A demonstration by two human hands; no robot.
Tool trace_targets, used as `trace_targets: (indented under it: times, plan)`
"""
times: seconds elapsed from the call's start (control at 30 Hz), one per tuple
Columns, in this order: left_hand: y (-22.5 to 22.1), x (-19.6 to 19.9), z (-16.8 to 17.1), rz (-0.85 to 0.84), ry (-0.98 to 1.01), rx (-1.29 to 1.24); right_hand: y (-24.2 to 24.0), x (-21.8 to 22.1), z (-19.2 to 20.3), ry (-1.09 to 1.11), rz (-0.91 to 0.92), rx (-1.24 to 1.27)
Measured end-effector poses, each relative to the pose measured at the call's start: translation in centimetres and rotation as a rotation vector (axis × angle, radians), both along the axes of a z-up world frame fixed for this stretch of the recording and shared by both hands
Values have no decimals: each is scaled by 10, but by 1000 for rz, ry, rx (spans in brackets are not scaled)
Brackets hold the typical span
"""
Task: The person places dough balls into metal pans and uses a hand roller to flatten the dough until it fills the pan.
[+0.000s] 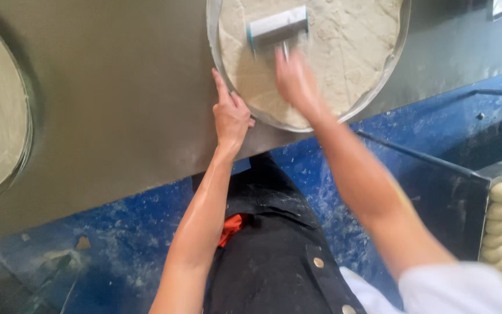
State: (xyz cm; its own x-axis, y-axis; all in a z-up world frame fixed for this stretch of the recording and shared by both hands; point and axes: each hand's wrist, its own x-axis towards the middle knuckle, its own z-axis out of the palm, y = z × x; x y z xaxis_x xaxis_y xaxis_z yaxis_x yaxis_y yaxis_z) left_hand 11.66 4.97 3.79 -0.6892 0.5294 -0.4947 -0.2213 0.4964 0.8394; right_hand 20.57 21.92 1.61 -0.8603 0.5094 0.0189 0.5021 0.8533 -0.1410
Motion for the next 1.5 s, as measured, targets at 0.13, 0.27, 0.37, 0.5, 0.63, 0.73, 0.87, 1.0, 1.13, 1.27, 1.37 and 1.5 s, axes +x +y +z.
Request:
trace_targets:
  times: [0.13,0.27,0.37,0.5,0.63,0.73,0.87,1.0,1.13,1.27,1.37,1.5]
  plan:
    - [-1,-5,-9,-47,-69,57,-76,101,71,-237,-442,-465]
    - [2,-16,-2,-67,-67,97,-42,90,135,-503,-663,-807]
    - [4,-14,-6,-39,-78,117,-14,76,92,-493,-575,-708]
    - [7,-15,-5,-49,-86,-7,48,-42,5,-256,-237,-384]
    - [0,-37,-19,-165,151,-24,127,-155,75,-541,-341,-699]
    - [-4,-102,-37,-229,294,-26,134,-96,123,-386,-299,-658]
    - [0,-170,-52,-426,569,-111,63,77,83,-203,102,-202]
    - [10,-184,-50,-504,538,-154,10,112,-10,-305,40,-202]
    - [3,-170,-40,-426,539,-211,98,-58,-35,-192,31,-362]
    - [-12,-150,-7,-163,349,-94,125,-159,57,-311,-327,-701]
    - [-53,-94,6,-18,174,-36,103,-111,54,-350,-236,-686]
    - [-68,-30,7,-27,-137,-4,14,60,17,-55,-4,-371]
